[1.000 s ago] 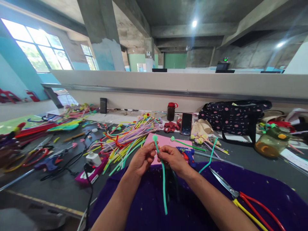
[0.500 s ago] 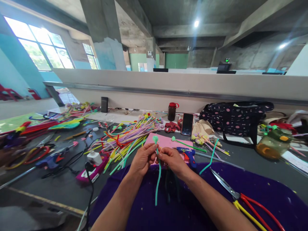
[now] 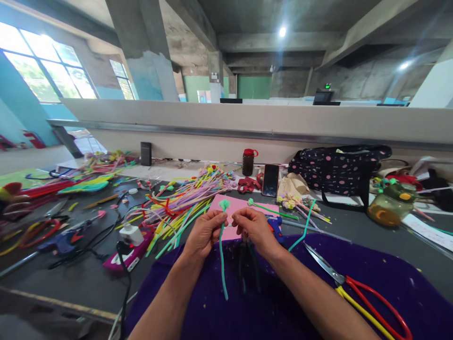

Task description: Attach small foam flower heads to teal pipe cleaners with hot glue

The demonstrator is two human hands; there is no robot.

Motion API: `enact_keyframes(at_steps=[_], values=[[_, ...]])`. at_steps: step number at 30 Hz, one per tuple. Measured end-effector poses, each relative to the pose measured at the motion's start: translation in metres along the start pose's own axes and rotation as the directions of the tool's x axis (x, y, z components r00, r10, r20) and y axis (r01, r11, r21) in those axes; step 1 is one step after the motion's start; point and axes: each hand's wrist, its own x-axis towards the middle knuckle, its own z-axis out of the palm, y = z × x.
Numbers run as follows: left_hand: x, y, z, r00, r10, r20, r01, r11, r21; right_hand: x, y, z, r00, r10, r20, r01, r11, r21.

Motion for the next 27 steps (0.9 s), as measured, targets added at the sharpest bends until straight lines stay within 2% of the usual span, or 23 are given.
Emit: enact_keyframes(at_steps=[10, 18, 21, 23, 27], values=[[-0.005, 0.002, 0.005, 1.000, 0.017, 0.018, -0.018, 0.999, 0.046, -0.001, -0.004, 0.003, 0.999, 0.011, -0.050, -0.006, 0.996, 0.091], [-0.007, 0.001, 0.008, 0.999, 0.020, 0.034, -0.022, 0.998, 0.063, -0.003, -0.005, 0.005, 0.998, -0.050, -0.043, 0.050, 0.999, 0.000], [-0.006, 0.000, 0.007, 0.999, 0.031, 0.014, -0.032, 0.996, 0.087, -0.002, -0.005, 0.003, 0.994, -0.099, -0.051, 0.093, 0.988, -0.122], [-0.006, -0.001, 0.007, 0.999, 0.042, -0.010, -0.041, 0.994, 0.102, -0.002, -0.006, 0.000, 0.982, -0.177, -0.072, 0.152, 0.951, -0.270], [-0.005, -0.002, 0.006, 0.998, 0.048, -0.035, -0.043, 0.991, 0.128, -0.003, -0.009, -0.008, 0.914, -0.398, -0.072, 0.293, 0.773, -0.563]])
